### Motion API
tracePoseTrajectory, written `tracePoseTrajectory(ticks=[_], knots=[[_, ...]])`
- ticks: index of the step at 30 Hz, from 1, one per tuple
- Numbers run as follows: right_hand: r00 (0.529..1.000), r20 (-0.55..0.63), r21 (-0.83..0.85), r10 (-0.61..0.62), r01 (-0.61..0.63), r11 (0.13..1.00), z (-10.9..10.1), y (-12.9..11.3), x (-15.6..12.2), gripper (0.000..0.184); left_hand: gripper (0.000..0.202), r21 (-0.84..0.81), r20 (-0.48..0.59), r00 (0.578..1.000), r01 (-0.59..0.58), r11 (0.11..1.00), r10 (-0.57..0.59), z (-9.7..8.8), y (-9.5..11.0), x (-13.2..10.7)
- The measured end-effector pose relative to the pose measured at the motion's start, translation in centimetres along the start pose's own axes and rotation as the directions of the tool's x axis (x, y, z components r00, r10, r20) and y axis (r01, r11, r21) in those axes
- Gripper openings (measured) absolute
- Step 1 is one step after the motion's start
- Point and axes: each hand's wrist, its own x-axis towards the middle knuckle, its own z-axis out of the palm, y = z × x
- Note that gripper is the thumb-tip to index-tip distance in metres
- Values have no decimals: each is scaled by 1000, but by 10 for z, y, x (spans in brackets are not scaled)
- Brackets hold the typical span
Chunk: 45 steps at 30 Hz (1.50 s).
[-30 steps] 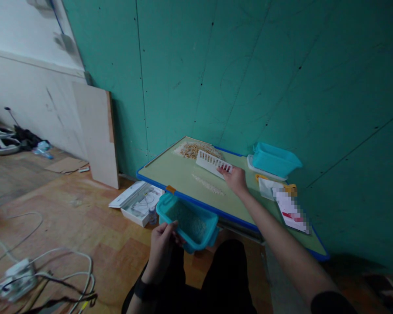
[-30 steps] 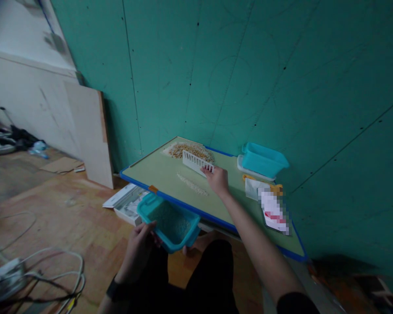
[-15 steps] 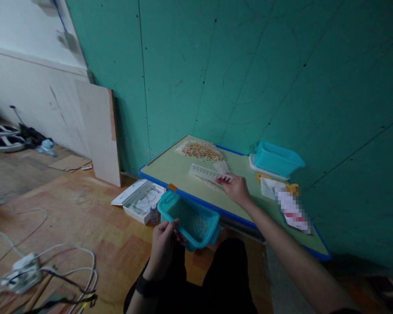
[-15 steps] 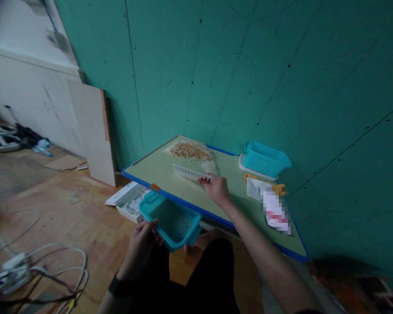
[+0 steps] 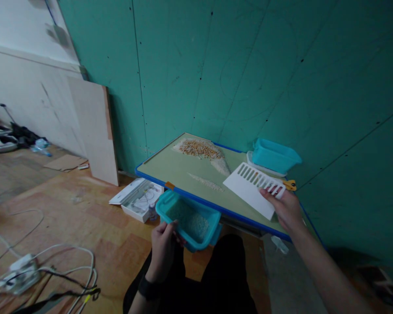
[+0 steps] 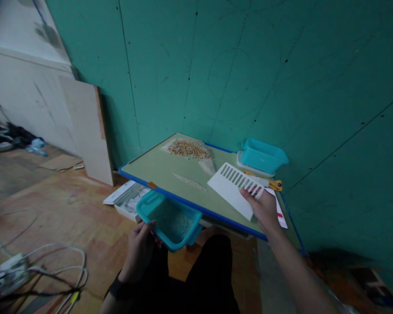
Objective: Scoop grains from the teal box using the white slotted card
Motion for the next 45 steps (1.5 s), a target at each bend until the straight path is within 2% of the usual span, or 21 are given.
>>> tracePoseTrajectory(ticks=[4,8,12,15,22,28,32,37,39,42,45], knots=[[994,32,104,103,-106,989,0,2,-6,49,41,2,5,1000,4,1000,-4,4,-1,-1],[980,61,195,187,-196,961,15,0,-7,50,42,8,30,1000,4,1000,-4,4,-2,1],[964,112,201,242,-261,944,31,-2,-8,52,40,-16,61,998,0,1000,1,-1,-4,5],[950,169,209,263,-295,932,35,-6,-8,53,40,-18,83,997,6,1000,-5,-4,-5,7],[953,180,229,244,-282,932,36,-13,0,58,38,-10,77,997,4,1000,-3,-5,-3,8],[913,266,252,309,-375,892,66,-15,2,59,39,-14,59,998,-5,1000,6,-3,3,11],[892,348,308,288,-399,864,84,-24,-2,56,40,17,43,999,-21,1000,20,3,9,9],[832,467,331,301,-480,813,98,-39,-13,54,40,22,40,999,-5,1000,4,7,13,8],[823,490,335,288,-482,809,99,-45,-14,55,40,20,46,999,-7,1000,6,6,13,8],[859,433,357,273,-441,823,86,-47,-10,55,41,19,59,998,-28,999,26,1,10,10],[942,275,324,190,-277,905,55,-37,-3,52,39,2,60,997,-42,999,42,-3,6,11]])
